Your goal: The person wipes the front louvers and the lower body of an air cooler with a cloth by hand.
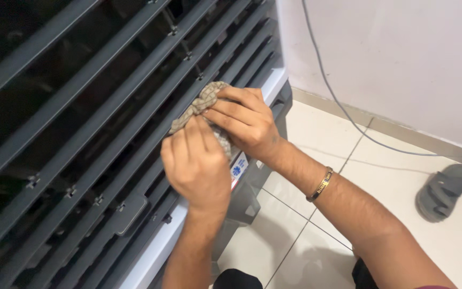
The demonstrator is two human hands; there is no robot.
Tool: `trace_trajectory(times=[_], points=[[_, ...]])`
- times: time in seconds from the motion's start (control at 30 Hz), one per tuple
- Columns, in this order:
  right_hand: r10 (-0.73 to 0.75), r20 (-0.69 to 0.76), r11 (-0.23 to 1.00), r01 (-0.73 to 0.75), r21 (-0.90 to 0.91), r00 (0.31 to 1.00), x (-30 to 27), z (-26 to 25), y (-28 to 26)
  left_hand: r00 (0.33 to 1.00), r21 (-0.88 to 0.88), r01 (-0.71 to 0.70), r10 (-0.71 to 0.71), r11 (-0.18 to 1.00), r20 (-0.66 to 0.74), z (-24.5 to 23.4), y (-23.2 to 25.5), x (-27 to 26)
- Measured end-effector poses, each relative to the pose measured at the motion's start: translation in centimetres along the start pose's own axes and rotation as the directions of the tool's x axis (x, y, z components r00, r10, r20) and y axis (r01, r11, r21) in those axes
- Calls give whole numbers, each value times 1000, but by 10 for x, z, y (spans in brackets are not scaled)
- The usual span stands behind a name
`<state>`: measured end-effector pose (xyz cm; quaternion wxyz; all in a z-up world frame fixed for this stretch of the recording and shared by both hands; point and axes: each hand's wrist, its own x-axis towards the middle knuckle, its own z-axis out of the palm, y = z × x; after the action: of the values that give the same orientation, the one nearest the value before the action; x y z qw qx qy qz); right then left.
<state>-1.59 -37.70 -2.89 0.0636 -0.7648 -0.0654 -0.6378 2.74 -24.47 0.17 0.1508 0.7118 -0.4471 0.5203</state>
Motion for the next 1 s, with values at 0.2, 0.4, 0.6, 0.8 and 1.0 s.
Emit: trace_trajectory(times=[0.2,0.4,0.6,0.8,1.0], points=[[-6,-1,1000,6,-28,1000,-11,0,3,999,-188,-15,22,982,39,-21,-12,-5],[33,-136,986,-54,-159,990,-16,4,17,996,-271,-87,83,959,-25,26,16,7],[79,-45,974,-87,-208,996,-15,-5,43,998,-196,-68,68,978,-9,51,35,13],[125,-7,964,-123,-236,992,-17,-13,76,997,-92,-73,72,993,-5,84,58,30],[81,90,962,-54,-269,993,-11,-22,107,993,76,-62,54,995,104,113,78,52]])
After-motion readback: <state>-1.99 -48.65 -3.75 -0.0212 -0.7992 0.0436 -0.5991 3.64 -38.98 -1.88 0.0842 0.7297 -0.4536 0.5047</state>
